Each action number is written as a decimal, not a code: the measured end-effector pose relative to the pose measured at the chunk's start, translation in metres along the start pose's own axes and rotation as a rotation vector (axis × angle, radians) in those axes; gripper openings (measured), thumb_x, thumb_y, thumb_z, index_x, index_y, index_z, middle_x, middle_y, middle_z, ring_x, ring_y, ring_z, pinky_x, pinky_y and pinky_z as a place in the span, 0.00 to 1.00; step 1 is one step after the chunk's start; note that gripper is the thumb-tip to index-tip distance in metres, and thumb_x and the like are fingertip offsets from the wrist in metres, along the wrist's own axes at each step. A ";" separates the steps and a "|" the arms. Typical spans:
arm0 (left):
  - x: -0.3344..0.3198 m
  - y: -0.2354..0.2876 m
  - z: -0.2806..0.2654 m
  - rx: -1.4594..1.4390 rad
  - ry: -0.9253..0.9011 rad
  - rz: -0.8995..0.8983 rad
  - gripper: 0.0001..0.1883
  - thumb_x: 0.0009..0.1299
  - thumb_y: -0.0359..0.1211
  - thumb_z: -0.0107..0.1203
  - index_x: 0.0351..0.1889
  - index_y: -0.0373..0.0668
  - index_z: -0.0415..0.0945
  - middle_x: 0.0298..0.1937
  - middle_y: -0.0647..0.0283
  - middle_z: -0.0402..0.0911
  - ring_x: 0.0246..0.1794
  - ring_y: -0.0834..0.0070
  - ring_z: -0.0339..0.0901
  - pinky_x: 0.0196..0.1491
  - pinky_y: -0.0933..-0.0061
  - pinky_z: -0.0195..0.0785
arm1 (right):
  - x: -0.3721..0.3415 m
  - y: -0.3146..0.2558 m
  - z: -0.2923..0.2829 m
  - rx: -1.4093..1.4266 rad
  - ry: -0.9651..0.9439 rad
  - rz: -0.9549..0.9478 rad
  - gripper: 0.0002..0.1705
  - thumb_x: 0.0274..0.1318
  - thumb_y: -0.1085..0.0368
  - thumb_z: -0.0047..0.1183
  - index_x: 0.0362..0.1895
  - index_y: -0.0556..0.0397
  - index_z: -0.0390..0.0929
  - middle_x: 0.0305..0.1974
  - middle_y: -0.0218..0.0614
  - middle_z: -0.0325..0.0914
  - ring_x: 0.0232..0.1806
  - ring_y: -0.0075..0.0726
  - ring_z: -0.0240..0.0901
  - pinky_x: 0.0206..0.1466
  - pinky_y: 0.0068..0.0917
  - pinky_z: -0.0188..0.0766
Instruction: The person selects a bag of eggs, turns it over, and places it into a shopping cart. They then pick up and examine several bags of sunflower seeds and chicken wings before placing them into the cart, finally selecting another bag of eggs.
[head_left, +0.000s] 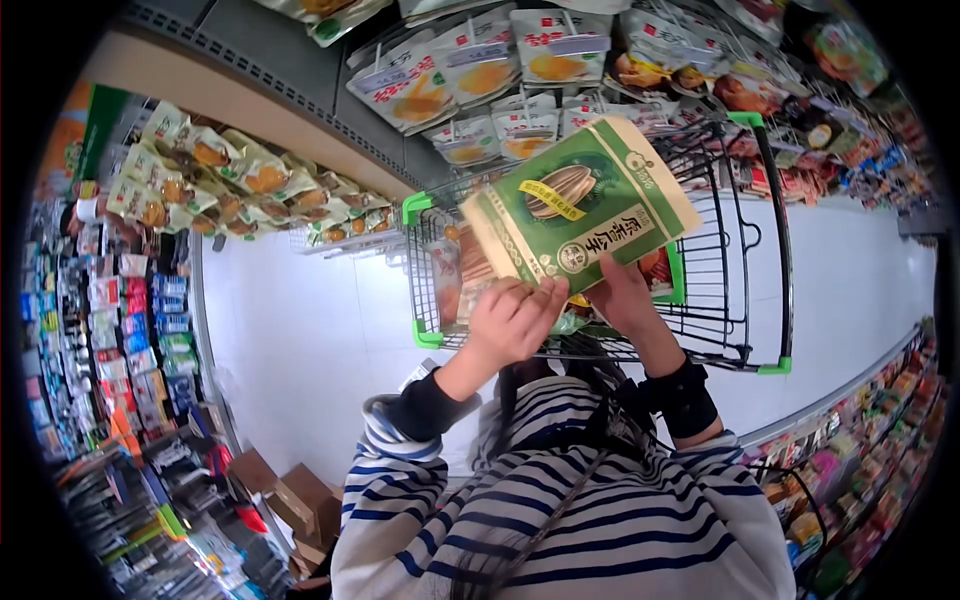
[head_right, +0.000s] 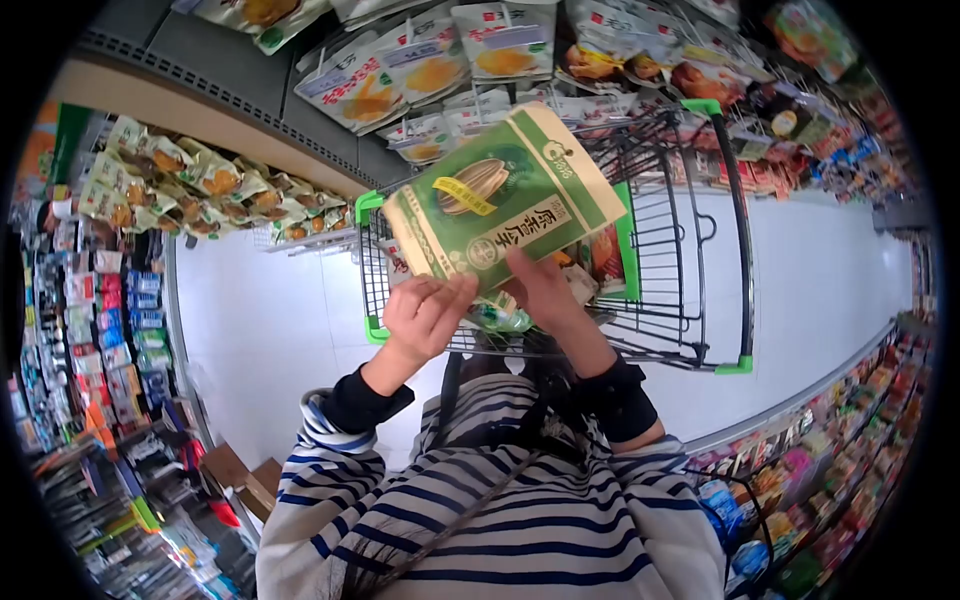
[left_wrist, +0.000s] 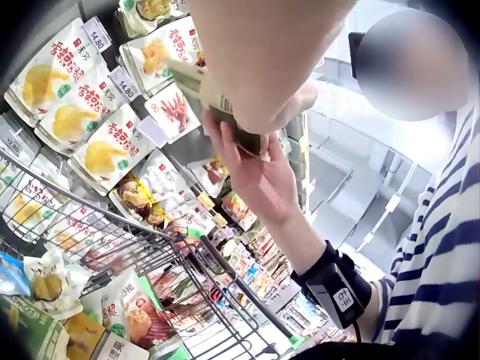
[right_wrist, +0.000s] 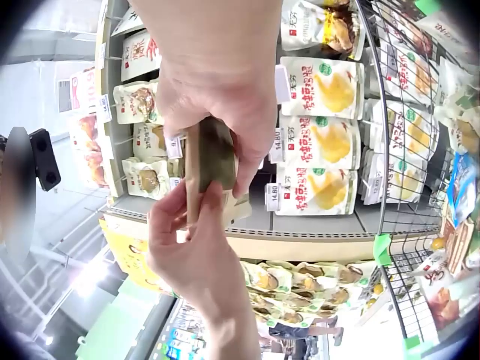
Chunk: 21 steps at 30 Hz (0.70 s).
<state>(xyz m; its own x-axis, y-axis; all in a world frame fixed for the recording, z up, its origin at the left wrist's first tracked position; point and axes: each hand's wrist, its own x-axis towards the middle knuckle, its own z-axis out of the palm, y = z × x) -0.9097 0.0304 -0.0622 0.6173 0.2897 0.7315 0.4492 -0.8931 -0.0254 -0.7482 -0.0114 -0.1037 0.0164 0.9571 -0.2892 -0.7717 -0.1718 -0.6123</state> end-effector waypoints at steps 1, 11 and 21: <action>-0.001 0.005 0.001 -0.026 -0.024 0.002 0.17 0.48 0.28 0.51 0.39 0.40 0.74 0.34 0.68 0.73 0.31 0.78 0.66 0.34 0.78 0.63 | -0.002 -0.001 0.004 0.011 0.037 -0.025 0.21 0.54 0.65 0.44 0.52 0.53 0.57 0.45 0.34 0.65 0.46 0.30 0.65 0.47 0.30 0.67; -0.001 -0.010 -0.001 -0.379 -0.065 -0.252 0.20 0.50 0.33 0.60 0.40 0.39 0.68 0.46 0.60 0.69 0.46 0.63 0.67 0.45 0.67 0.61 | -0.004 -0.046 -0.001 -0.449 0.177 -0.361 0.15 0.52 0.69 0.45 0.46 0.57 0.64 0.37 0.31 0.71 0.38 0.22 0.68 0.40 0.18 0.66; 0.005 -0.029 0.003 -1.499 -0.130 -1.067 0.24 0.63 0.23 0.44 0.58 0.35 0.53 0.49 0.55 0.69 0.47 0.77 0.68 0.49 0.80 0.60 | -0.009 -0.053 -0.003 -0.469 0.054 -0.355 0.14 0.51 0.70 0.47 0.44 0.58 0.65 0.36 0.33 0.73 0.35 0.21 0.69 0.37 0.16 0.67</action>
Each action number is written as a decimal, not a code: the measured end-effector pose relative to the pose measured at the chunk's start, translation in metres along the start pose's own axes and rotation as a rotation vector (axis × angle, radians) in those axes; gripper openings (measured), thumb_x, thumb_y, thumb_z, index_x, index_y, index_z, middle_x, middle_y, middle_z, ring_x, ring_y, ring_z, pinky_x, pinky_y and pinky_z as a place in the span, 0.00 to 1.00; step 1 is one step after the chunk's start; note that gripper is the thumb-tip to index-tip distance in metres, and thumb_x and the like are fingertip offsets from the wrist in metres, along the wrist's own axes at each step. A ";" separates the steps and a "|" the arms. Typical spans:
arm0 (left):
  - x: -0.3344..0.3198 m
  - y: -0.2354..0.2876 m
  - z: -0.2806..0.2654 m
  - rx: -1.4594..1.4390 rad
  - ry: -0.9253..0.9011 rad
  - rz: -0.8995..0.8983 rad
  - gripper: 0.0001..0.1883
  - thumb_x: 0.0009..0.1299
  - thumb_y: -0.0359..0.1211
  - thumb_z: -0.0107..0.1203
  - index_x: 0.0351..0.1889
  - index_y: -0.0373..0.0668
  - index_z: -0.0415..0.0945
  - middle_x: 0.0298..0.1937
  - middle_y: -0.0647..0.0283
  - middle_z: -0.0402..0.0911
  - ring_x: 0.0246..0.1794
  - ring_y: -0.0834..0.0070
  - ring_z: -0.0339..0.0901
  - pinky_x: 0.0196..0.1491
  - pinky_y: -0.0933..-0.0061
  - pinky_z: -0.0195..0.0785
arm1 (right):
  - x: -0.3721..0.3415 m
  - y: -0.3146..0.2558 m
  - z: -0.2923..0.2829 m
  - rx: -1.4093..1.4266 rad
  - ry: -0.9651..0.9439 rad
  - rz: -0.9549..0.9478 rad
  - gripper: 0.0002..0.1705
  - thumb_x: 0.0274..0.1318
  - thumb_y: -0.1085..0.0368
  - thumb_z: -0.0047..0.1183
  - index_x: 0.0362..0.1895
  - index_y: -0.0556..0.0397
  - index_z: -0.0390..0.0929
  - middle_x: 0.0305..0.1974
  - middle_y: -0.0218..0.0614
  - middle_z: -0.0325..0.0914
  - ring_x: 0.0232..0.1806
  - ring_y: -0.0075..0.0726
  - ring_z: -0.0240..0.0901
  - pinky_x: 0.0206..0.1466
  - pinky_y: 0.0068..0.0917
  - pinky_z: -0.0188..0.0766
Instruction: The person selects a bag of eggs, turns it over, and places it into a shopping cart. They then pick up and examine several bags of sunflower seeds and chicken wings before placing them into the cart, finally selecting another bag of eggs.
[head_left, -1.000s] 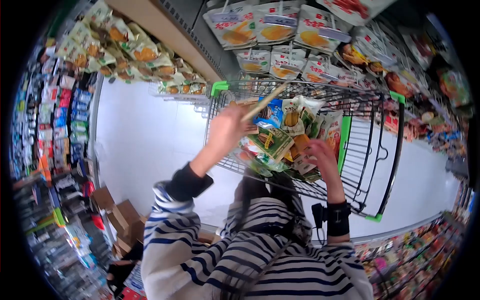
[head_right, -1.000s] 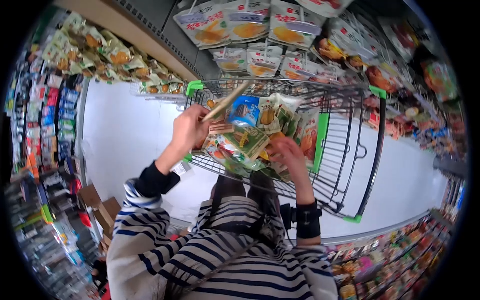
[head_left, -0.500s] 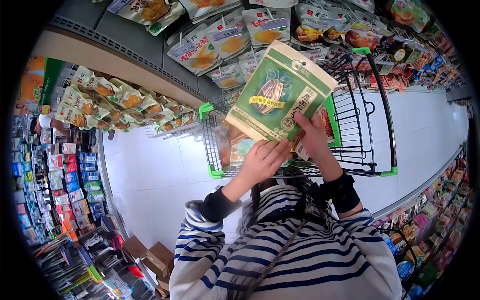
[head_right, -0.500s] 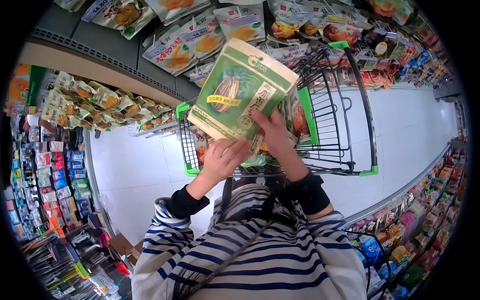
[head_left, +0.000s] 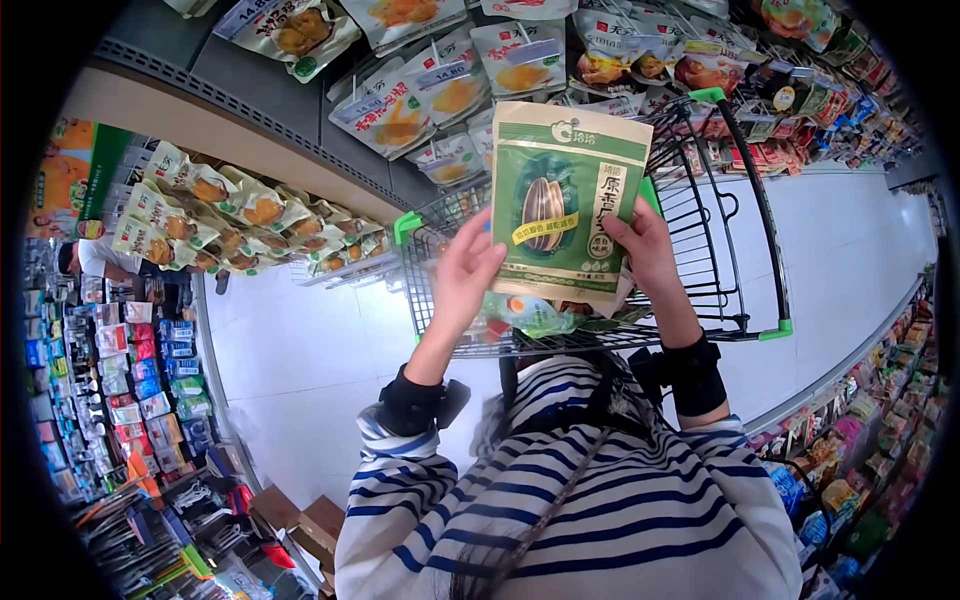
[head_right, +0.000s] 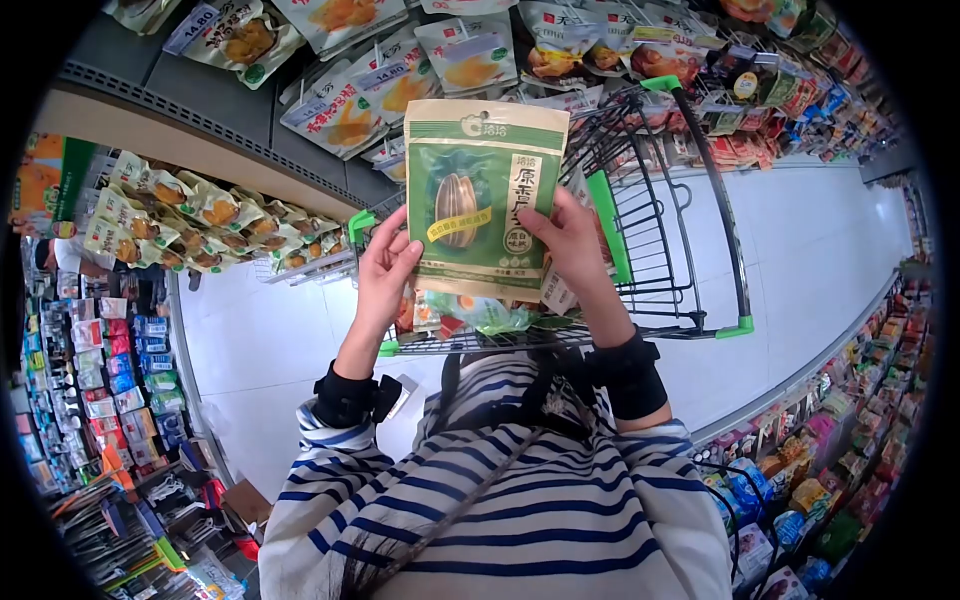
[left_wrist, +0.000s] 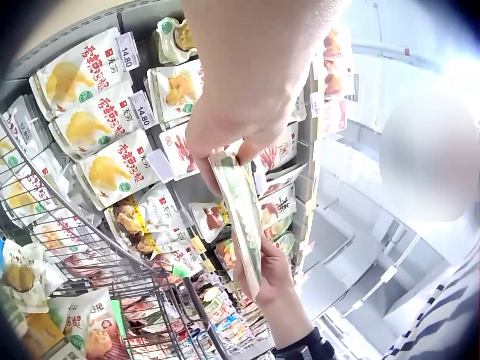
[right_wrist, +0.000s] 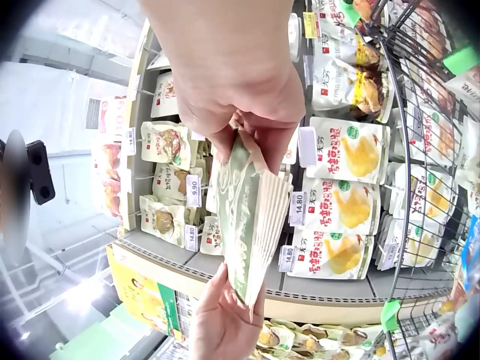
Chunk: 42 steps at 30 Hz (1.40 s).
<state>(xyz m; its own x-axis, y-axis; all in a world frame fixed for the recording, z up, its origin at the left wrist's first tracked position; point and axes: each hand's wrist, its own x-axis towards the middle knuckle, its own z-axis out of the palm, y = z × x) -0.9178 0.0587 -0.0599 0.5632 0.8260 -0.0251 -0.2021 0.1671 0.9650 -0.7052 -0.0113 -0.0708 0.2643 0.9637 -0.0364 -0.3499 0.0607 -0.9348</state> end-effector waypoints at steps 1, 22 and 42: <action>-0.001 0.001 0.001 0.009 -0.007 -0.003 0.25 0.63 0.23 0.44 0.59 0.36 0.51 0.50 0.56 0.69 0.48 0.77 0.67 0.49 0.81 0.59 | 0.001 -0.001 0.000 0.006 -0.011 -0.001 0.15 0.51 0.70 0.47 0.44 0.58 0.65 0.36 0.33 0.73 0.35 0.21 0.69 0.37 0.16 0.67; -0.009 0.002 0.010 -0.077 0.026 0.044 0.32 0.61 0.19 0.42 0.63 0.41 0.41 0.54 0.53 0.66 0.51 0.75 0.66 0.52 0.77 0.59 | -0.004 -0.010 -0.003 0.089 0.062 0.160 0.15 0.57 0.59 0.40 0.39 0.58 0.71 0.28 0.25 0.72 0.26 0.13 0.67 0.29 0.11 0.62; -0.015 0.000 0.002 -0.089 0.015 0.073 0.32 0.59 0.18 0.43 0.62 0.38 0.45 0.56 0.55 0.62 0.55 0.71 0.63 0.54 0.74 0.58 | -0.009 0.000 -0.009 0.107 0.015 0.145 0.12 0.55 0.60 0.43 0.31 0.56 0.72 0.25 0.27 0.72 0.26 0.17 0.68 0.27 0.15 0.66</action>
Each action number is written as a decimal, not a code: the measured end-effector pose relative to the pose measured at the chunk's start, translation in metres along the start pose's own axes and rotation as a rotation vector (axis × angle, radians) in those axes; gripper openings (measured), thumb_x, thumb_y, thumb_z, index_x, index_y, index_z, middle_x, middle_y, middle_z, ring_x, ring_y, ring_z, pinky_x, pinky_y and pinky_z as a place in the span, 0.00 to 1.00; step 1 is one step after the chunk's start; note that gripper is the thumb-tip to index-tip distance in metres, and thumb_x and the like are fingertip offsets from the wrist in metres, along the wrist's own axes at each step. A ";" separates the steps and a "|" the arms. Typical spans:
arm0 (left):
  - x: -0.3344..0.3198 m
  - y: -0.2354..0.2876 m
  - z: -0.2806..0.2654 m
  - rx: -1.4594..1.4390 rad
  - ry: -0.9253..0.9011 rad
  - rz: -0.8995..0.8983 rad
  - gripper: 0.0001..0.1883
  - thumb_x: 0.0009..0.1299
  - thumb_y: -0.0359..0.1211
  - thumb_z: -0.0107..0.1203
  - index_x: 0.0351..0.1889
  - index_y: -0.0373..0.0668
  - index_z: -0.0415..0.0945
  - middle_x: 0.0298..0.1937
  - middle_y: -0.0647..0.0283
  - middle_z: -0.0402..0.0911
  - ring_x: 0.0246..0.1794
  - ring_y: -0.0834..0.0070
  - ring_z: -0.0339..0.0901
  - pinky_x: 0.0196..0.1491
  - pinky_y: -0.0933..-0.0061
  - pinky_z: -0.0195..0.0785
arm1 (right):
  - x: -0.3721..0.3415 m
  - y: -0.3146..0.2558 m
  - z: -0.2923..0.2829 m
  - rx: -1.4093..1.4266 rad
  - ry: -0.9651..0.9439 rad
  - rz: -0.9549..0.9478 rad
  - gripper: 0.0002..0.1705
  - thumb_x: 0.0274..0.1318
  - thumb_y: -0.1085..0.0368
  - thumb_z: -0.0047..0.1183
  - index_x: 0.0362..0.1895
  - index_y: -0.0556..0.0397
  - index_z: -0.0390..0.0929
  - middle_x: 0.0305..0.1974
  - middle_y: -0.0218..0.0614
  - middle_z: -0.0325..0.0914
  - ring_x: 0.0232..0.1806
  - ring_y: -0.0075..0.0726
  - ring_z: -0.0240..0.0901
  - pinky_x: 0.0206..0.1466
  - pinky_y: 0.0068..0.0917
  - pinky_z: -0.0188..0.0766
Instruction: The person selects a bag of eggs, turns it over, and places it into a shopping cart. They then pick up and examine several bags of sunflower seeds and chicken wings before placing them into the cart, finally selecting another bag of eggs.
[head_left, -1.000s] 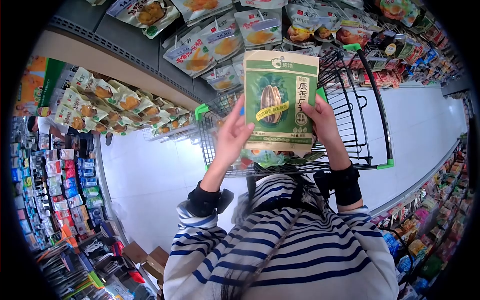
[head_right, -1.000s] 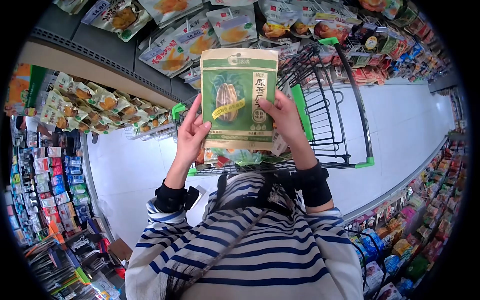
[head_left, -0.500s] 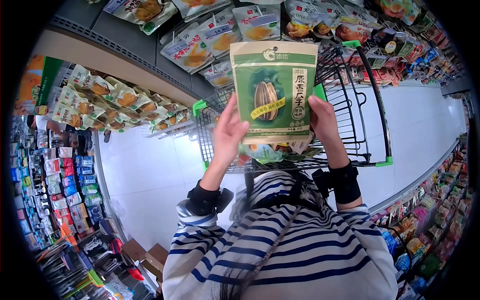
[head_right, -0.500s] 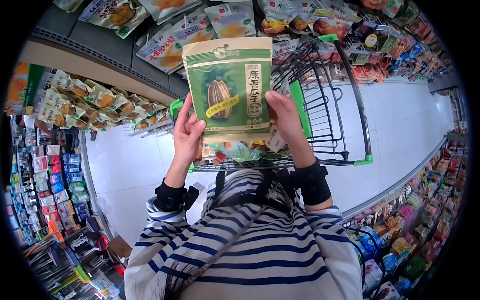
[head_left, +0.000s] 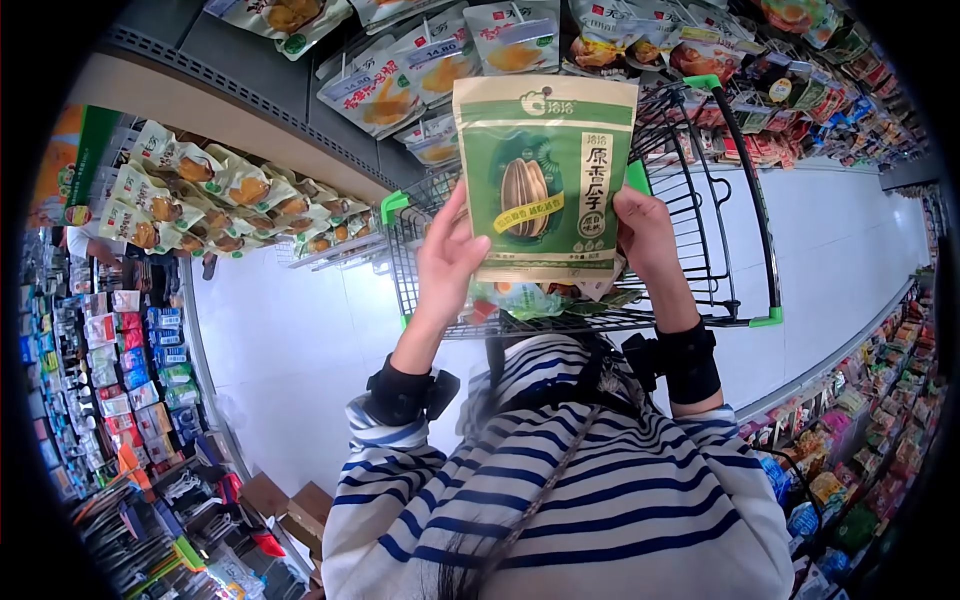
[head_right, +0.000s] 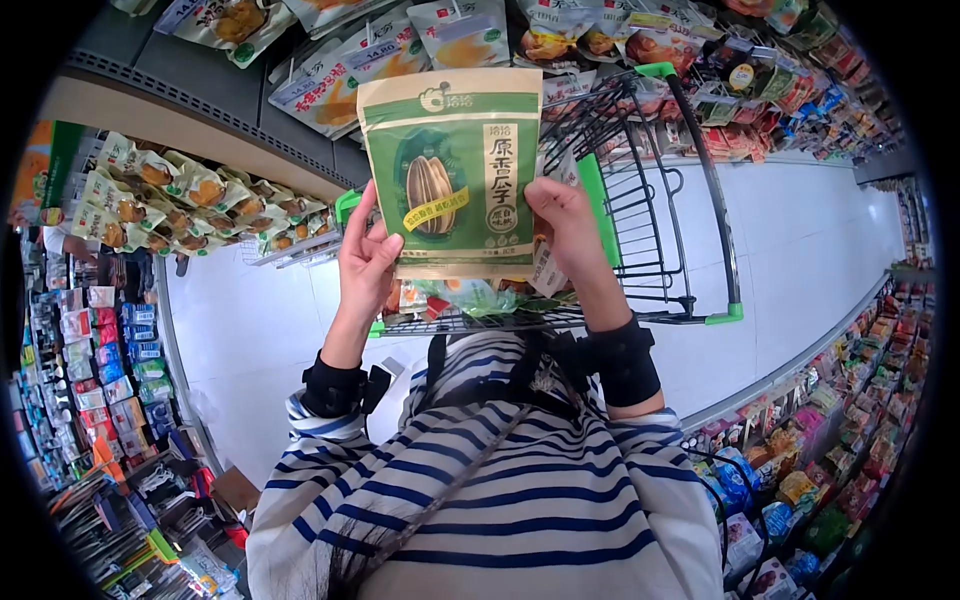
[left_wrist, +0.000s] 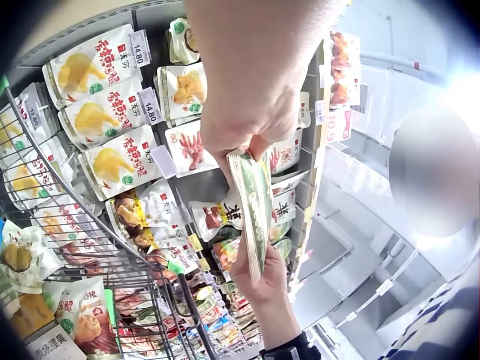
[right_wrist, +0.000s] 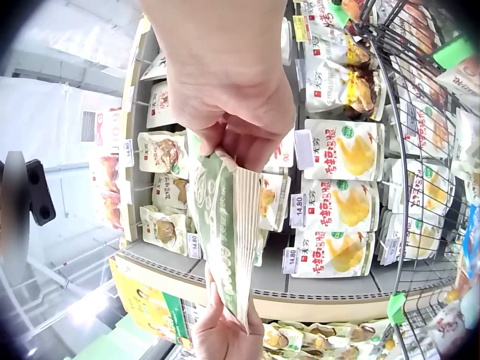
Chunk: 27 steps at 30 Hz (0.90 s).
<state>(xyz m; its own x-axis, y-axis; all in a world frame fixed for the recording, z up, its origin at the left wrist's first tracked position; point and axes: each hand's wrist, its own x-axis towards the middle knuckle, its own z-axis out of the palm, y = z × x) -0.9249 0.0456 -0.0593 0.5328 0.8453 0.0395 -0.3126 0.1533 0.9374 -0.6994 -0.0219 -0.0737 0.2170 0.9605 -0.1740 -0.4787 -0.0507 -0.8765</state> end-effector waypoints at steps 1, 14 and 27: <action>-0.001 0.000 0.000 0.000 -0.005 -0.003 0.32 0.58 0.18 0.44 0.62 0.38 0.45 0.56 0.55 0.62 0.55 0.71 0.63 0.53 0.75 0.58 | 0.000 0.001 0.000 0.011 0.005 0.012 0.12 0.55 0.60 0.43 0.31 0.56 0.72 0.25 0.27 0.72 0.26 0.17 0.68 0.27 0.15 0.66; -0.002 -0.003 0.000 -0.033 -0.019 -0.016 0.33 0.60 0.19 0.45 0.63 0.39 0.43 0.50 0.53 0.69 0.50 0.74 0.67 0.52 0.77 0.58 | -0.001 0.003 -0.001 0.008 -0.002 0.010 0.15 0.56 0.57 0.42 0.33 0.57 0.72 0.25 0.25 0.72 0.22 0.14 0.65 0.24 0.11 0.59; -0.006 -0.001 0.001 -0.040 -0.009 0.000 0.32 0.60 0.20 0.45 0.62 0.40 0.45 0.48 0.56 0.72 0.46 0.79 0.69 0.47 0.81 0.59 | -0.005 0.001 0.002 0.025 -0.056 0.004 0.15 0.57 0.59 0.40 0.35 0.58 0.71 0.26 0.27 0.73 0.24 0.16 0.67 0.26 0.11 0.61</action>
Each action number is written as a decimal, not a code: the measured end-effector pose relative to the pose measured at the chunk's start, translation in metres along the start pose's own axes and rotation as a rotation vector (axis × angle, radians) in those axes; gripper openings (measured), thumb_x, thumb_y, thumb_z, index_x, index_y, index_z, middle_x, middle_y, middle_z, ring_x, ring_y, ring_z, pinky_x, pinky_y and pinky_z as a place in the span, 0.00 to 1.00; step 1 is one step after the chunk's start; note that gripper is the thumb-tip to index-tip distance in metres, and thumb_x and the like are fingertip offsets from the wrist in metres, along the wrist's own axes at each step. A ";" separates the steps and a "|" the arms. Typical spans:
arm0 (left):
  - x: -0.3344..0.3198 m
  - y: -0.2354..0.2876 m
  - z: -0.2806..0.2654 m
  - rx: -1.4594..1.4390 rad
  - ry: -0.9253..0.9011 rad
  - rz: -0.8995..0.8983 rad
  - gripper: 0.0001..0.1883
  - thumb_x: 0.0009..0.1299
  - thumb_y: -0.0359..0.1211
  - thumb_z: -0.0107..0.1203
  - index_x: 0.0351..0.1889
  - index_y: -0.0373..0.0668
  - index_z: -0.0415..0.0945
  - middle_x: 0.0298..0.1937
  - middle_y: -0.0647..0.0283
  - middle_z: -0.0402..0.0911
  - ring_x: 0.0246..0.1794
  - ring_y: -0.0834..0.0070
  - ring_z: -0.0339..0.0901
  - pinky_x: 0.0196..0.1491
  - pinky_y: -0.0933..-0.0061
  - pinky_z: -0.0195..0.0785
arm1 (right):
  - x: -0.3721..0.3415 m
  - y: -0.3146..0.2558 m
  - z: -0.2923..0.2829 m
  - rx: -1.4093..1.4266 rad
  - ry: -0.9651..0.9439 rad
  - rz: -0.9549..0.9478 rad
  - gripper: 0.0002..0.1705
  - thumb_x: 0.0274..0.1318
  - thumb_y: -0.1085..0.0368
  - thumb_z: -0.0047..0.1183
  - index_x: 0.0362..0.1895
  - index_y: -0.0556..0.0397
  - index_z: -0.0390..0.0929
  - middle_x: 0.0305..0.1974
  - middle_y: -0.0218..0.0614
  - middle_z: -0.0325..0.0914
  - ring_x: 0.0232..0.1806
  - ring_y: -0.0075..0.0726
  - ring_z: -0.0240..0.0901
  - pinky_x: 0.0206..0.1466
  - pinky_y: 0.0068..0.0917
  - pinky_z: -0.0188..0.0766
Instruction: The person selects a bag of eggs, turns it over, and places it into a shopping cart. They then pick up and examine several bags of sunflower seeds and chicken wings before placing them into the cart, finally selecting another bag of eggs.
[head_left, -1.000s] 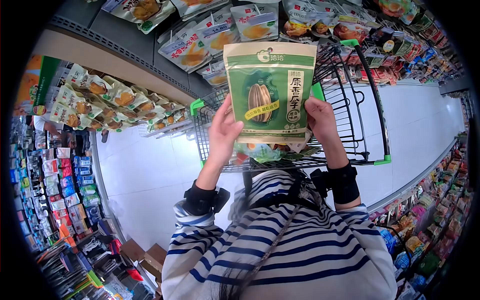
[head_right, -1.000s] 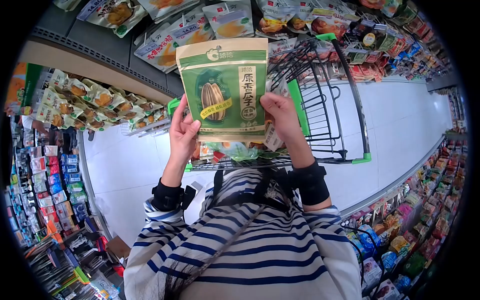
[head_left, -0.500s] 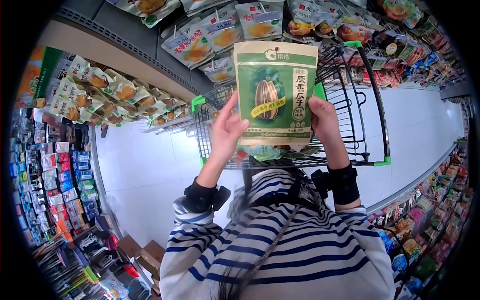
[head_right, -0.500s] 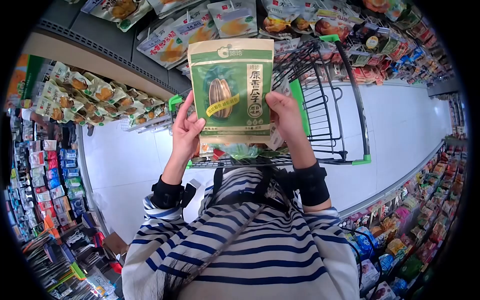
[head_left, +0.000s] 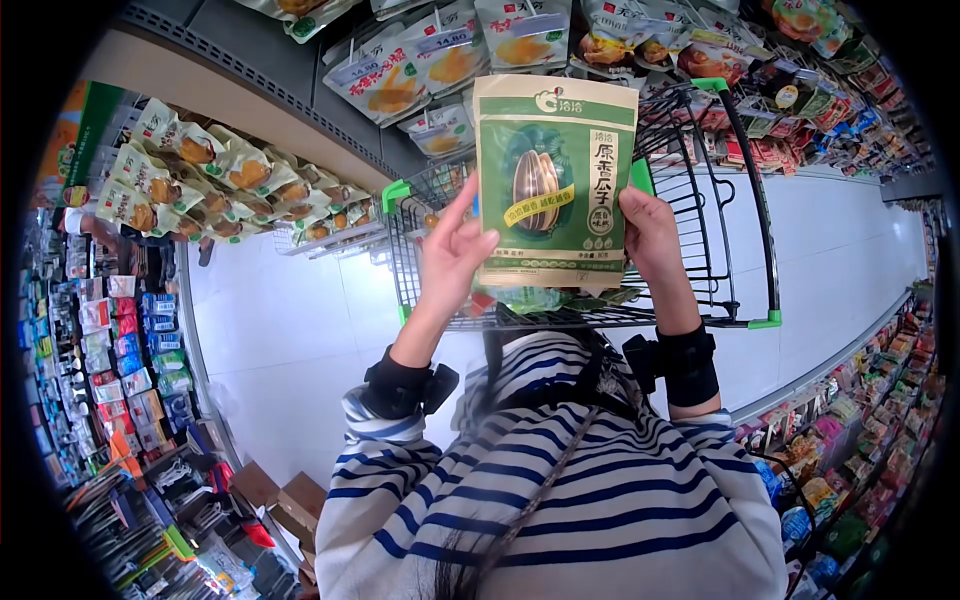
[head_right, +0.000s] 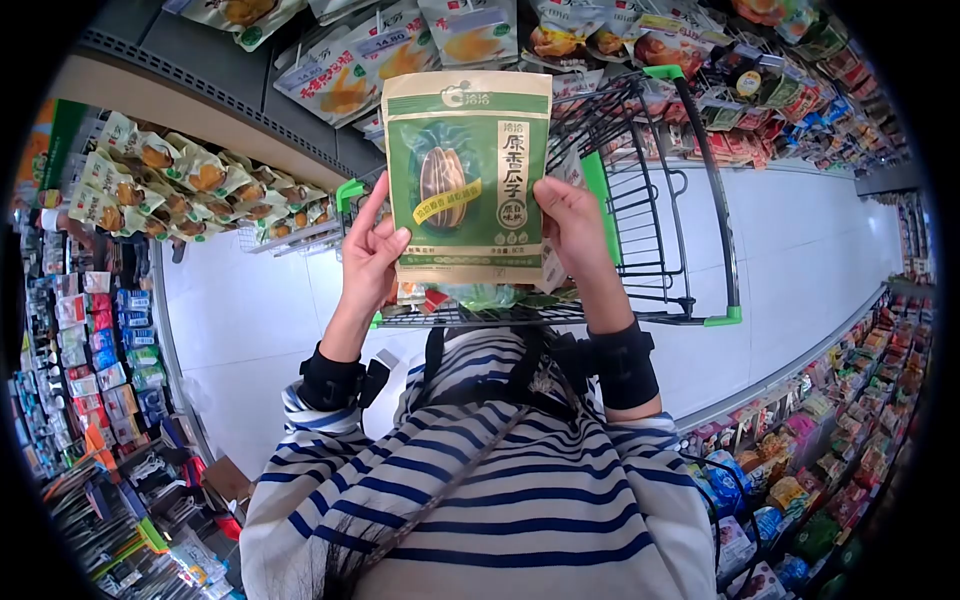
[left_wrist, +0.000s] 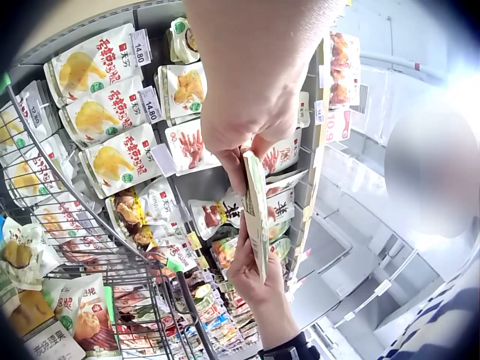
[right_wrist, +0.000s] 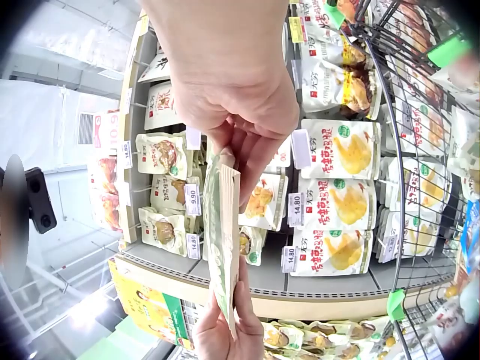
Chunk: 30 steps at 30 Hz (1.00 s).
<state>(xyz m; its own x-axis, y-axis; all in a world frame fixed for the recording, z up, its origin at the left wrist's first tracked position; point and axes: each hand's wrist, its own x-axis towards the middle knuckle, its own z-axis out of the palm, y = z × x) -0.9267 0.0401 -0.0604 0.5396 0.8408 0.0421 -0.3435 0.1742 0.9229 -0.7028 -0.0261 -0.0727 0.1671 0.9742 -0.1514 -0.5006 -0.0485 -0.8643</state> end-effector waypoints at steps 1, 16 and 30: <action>0.000 0.001 0.000 0.002 -0.008 -0.008 0.32 0.60 0.19 0.44 0.62 0.40 0.45 0.48 0.55 0.71 0.46 0.78 0.68 0.48 0.81 0.59 | 0.000 0.001 0.000 0.000 0.004 -0.001 0.15 0.57 0.59 0.40 0.35 0.58 0.71 0.26 0.27 0.73 0.24 0.15 0.67 0.25 0.11 0.61; 0.000 0.001 -0.003 0.002 -0.041 -0.016 0.32 0.61 0.19 0.43 0.63 0.39 0.44 0.48 0.54 0.71 0.47 0.77 0.68 0.49 0.80 0.59 | 0.003 0.005 0.000 0.024 0.023 0.014 0.14 0.57 0.59 0.40 0.37 0.56 0.71 0.26 0.24 0.72 0.24 0.13 0.64 0.25 0.10 0.58; -0.006 -0.008 -0.147 0.570 0.490 0.096 0.19 0.59 0.18 0.43 0.51 0.33 0.62 0.47 0.57 0.72 0.45 0.75 0.70 0.49 0.79 0.59 | -0.007 0.009 -0.038 -0.244 0.151 0.220 0.22 0.58 0.55 0.35 0.51 0.57 0.62 0.47 0.43 0.68 0.44 0.37 0.70 0.37 0.26 0.71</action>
<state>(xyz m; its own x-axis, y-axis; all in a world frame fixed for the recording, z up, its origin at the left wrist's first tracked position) -1.0399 0.1092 -0.1243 0.0781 0.9937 0.0800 0.1505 -0.0911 0.9844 -0.6758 -0.0417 -0.0977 0.2110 0.8919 -0.4000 -0.3238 -0.3223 -0.8895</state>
